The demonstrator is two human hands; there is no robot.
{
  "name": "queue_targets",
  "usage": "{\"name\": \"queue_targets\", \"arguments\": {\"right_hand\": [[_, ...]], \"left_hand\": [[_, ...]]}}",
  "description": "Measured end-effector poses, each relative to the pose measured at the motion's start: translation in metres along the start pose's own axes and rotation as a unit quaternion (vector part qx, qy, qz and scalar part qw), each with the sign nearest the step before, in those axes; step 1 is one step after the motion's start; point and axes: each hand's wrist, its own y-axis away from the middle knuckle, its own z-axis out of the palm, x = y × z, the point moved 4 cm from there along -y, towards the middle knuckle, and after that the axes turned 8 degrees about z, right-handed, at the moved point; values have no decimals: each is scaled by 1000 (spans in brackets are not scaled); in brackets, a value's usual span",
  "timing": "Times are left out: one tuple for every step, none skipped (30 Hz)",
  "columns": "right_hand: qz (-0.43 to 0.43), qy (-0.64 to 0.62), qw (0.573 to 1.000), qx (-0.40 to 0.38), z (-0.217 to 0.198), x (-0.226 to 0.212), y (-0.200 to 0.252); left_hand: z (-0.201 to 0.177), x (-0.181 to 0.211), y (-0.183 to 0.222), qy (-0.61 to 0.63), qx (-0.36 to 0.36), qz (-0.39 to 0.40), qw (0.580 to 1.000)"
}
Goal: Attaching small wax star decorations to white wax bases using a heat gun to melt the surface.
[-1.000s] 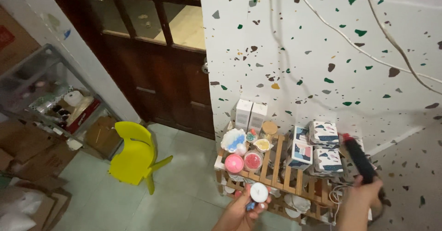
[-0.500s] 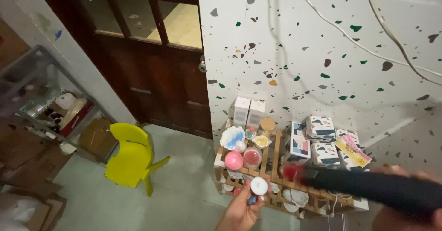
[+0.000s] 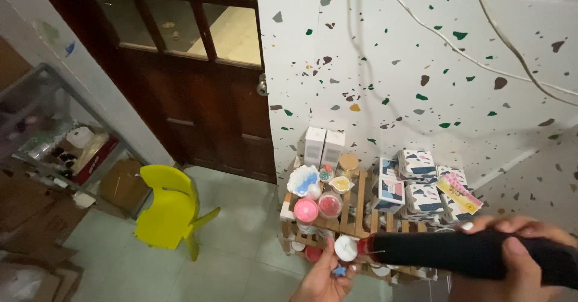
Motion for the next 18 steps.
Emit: {"name": "queue_targets", "arguments": {"right_hand": [[-10,4,1000,12,5,-1,2],[-20,8,999,24,11,-2,4],[-19,9,1000,23,15,-3,6],[-25,4,999,22,18,-5,7],[-31,-1,999,20,23,-7,8],[-30,-1,999,19,24,-6,8],[-44,9,999,19,26,-7,10],[-57,19,998,19,28,-7,11],[-57,20,998,18,30,-10,11],[-43,17,999,16,33,-12,11],[-29,15,999,13,36,-14,12],[-28,15,999,13,36,-12,12],[-33,5,999,13,36,-11,12],[-38,-5,999,13,36,-11,12],[-38,-5,999,12,38,-12,12],[-45,16,999,10,41,-13,13],[-52,37,998,9,43,-15,14],[-51,37,998,8,46,-18,16]], "left_hand": [[4,0,3,-1,-4,-4,1000],[7,0,6,-2,-7,-8,1000],[10,0,8,-1,-7,-8,1000],[12,1,10,-9,-5,2,1000],[15,3,11,-17,-4,14,1000],[10,2,9,-16,-3,14,1000],[6,2,7,-2,-2,11,1000],[1,1,6,11,-1,7,1000],[6,1,7,12,0,8,1000],[10,1,9,29,15,15,999],[14,2,10,45,29,22,998],[10,1,8,46,30,22,998],[7,1,7,53,19,23,998],[4,0,5,60,8,24,998],[1,1,5,60,8,25,998],[-2,1,4,62,10,18,998],[-5,0,4,65,12,12,998],[-6,0,4,66,12,12,998]]}}
